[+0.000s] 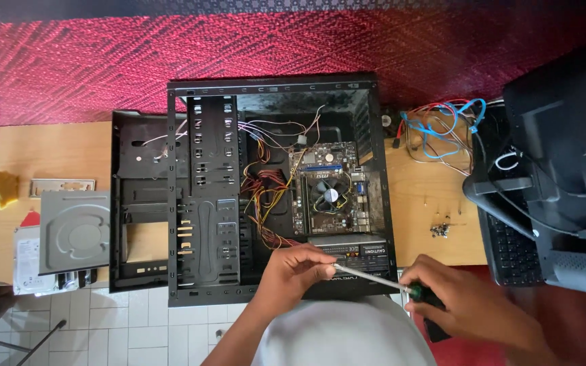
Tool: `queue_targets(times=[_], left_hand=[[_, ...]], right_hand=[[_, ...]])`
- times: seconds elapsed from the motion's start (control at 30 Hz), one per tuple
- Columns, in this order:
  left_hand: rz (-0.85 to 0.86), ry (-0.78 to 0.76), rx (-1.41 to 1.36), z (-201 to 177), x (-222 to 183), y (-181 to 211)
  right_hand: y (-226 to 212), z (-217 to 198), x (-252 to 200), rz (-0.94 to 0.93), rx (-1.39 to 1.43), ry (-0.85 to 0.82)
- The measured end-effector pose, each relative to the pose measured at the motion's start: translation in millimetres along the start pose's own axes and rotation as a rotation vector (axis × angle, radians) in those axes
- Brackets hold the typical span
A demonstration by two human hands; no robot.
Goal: Installing a power supply unit into a desktop computer case and securing it with screws using a screwdriver.
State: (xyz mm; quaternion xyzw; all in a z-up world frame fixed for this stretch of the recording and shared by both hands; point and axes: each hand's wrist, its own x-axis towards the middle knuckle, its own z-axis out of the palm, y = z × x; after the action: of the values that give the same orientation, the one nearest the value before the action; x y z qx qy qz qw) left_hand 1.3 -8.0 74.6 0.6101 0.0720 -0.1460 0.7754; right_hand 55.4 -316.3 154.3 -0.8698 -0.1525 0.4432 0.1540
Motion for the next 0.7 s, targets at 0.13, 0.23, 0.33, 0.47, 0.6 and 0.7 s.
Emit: queue_targets(times=[0.13,0.23,0.33,0.47,0.6,0.7], left_hand=[[0.141,-0.022,0.090,-2,-3,-2],[0.280,0.036,0.276,3,0,2],[0.185,0.089,0.074,21,-2,9],[0.107,0.136,0.034,32,11,12],[0.138,0.080,-0.073,46,13,4],[0.210,-0.010,-0.010,53,10,-6]], right_hand=[[11,13,11,-0.190,0.119,0.006],[36,50,32,-0.311,0.307,0.105],[16,55,31,-0.043,0.547,-0.016],[10,67,33,-0.155,0.947,-0.149],[33,94,37,-0.096,1.351,-0.252],[39,97,35,-0.075,1.287,-0.204]])
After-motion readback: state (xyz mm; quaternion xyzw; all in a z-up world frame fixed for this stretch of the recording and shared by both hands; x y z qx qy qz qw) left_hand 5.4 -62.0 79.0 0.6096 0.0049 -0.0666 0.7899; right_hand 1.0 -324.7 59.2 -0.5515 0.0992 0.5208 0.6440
